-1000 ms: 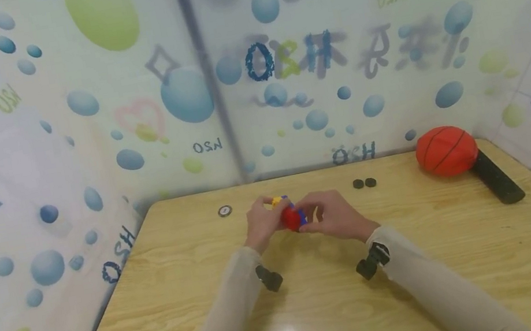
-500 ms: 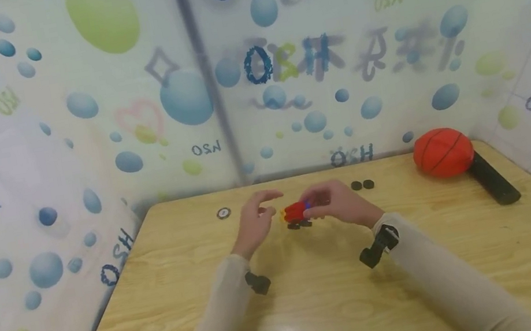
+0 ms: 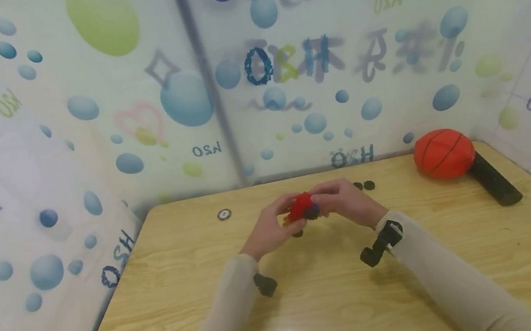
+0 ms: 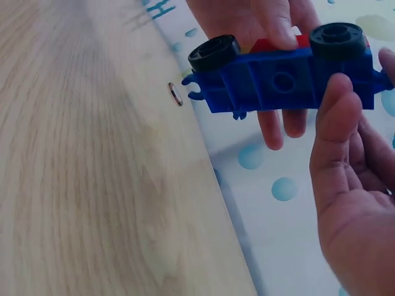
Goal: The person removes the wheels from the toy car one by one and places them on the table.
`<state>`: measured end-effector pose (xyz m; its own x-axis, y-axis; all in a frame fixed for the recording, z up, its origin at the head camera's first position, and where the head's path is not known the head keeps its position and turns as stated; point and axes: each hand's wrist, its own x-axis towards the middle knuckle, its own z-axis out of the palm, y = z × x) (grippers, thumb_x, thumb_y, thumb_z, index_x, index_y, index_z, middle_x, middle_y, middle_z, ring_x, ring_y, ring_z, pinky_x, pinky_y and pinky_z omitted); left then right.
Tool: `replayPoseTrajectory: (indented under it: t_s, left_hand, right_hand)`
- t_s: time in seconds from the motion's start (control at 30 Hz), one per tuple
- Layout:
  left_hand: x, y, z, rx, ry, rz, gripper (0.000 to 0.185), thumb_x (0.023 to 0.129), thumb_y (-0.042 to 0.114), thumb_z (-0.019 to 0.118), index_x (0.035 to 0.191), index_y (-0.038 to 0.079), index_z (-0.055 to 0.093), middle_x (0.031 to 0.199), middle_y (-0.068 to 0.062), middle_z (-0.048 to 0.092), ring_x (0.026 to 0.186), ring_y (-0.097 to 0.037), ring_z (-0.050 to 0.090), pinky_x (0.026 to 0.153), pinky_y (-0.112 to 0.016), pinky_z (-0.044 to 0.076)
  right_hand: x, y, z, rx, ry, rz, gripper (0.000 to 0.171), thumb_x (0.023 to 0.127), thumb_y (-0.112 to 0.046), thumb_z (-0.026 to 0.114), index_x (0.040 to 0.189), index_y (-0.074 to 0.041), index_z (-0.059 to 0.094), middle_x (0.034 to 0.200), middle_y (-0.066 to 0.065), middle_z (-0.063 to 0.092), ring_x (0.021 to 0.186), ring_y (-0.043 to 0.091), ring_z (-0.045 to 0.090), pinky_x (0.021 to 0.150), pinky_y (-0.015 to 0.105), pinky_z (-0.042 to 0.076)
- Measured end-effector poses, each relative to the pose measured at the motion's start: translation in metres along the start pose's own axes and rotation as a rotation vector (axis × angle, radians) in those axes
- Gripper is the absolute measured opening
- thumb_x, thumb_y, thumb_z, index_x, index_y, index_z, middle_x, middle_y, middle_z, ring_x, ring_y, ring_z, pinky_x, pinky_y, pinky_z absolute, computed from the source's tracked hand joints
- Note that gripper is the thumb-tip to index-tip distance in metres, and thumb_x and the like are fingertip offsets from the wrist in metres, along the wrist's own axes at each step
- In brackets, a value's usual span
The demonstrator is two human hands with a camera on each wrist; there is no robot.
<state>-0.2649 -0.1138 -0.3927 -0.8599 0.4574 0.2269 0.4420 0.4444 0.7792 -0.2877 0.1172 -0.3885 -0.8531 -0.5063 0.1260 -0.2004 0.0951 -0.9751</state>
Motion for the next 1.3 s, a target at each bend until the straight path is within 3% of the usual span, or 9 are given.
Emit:
replayPoseTrajectory:
  t_s: [0.13,0.2,0.4,0.63,0.73,0.87,1.03,1.17,1.3]
  left_hand:
    - [0.001,0.004,0.003,-0.027,0.026,-0.022,0.052,0.090,0.014,0.074,0.138,0.024,0.055,0.131,-0.006,0.068,0.122,-0.028,0.065,0.107,-0.050,0.050]
    - [0.002,0.004,0.004,-0.041,0.038,-0.034,0.052,0.089,0.013,0.075,0.136,0.023,0.056,0.127,-0.007,0.070,0.117,-0.027,0.068,0.102,-0.046,0.054]
    - [0.002,0.004,0.005,-0.082,0.075,-0.100,0.048,0.088,0.014,0.077,0.132,0.020,0.059,0.117,-0.010,0.073,0.105,-0.025,0.073,0.090,-0.038,0.060]
    - [0.003,0.003,0.006,-0.090,0.099,-0.139,0.047,0.088,0.020,0.078,0.132,0.018,0.060,0.119,-0.011,0.074,0.105,-0.026,0.073,0.090,-0.040,0.060]
    - [0.003,0.002,0.007,-0.098,0.101,-0.153,0.047,0.088,0.023,0.078,0.131,0.018,0.061,0.117,-0.010,0.074,0.103,-0.024,0.074,0.088,-0.038,0.060]
    - [0.001,0.000,0.011,-0.110,0.110,-0.177,0.048,0.087,0.025,0.079,0.131,0.019,0.062,0.115,-0.009,0.075,0.102,-0.022,0.073,0.086,-0.036,0.060]
    - [0.001,0.000,0.013,-0.114,0.121,-0.157,0.051,0.089,0.025,0.077,0.135,0.015,0.059,0.118,-0.011,0.073,0.105,-0.024,0.071,0.088,-0.036,0.060]
    - [0.002,0.001,0.014,-0.123,0.126,-0.117,0.056,0.090,0.020,0.075,0.142,0.015,0.054,0.123,-0.012,0.070,0.108,-0.026,0.070,0.093,-0.036,0.059]
    - [0.002,0.002,0.014,-0.113,0.124,-0.087,0.059,0.090,0.018,0.075,0.144,0.021,0.051,0.122,-0.014,0.070,0.106,-0.027,0.071,0.091,-0.036,0.060]
  right_hand:
    - [0.001,0.003,0.001,0.181,-0.001,0.027,0.030,0.103,-0.023,0.057,0.119,-0.001,0.068,0.093,-0.002,0.070,0.081,0.014,0.062,0.073,0.025,0.051]
    - [0.001,0.003,0.002,0.204,0.004,0.041,0.032,0.103,-0.025,0.056,0.123,-0.002,0.065,0.096,-0.002,0.070,0.081,0.013,0.062,0.073,0.026,0.051]
    - [-0.001,0.002,0.001,0.082,0.026,0.022,0.043,0.104,-0.027,0.055,0.140,-0.004,0.054,0.099,-0.004,0.069,0.082,0.017,0.062,0.073,0.030,0.053]
    - [-0.005,0.004,0.004,-0.069,0.080,-0.093,0.041,0.101,-0.019,0.061,0.141,-0.017,0.055,0.095,0.004,0.066,0.079,0.033,0.063,0.065,0.032,0.053]
    - [-0.007,0.007,0.006,-0.099,0.096,-0.136,0.042,0.098,-0.015,0.065,0.140,-0.016,0.058,0.096,0.008,0.067,0.081,0.027,0.064,0.065,0.031,0.052]
    - [-0.010,0.007,0.010,-0.140,0.110,-0.150,0.039,0.094,-0.016,0.071,0.133,-0.014,0.064,0.107,0.012,0.071,0.089,0.017,0.065,0.076,0.034,0.056]
    - [-0.011,0.003,0.014,-0.208,0.125,-0.160,0.036,0.092,-0.017,0.072,0.128,-0.012,0.068,0.119,0.013,0.072,0.091,0.015,0.068,0.082,0.042,0.059]
    - [-0.010,0.000,0.016,-0.251,0.119,-0.191,0.033,0.093,-0.015,0.071,0.126,-0.010,0.069,0.117,0.015,0.072,0.081,0.021,0.070,0.076,0.048,0.060]
    - [-0.007,-0.002,0.017,-0.265,0.109,-0.203,0.030,0.094,-0.014,0.070,0.123,-0.010,0.069,0.112,0.014,0.073,0.073,0.025,0.068,0.066,0.044,0.059]
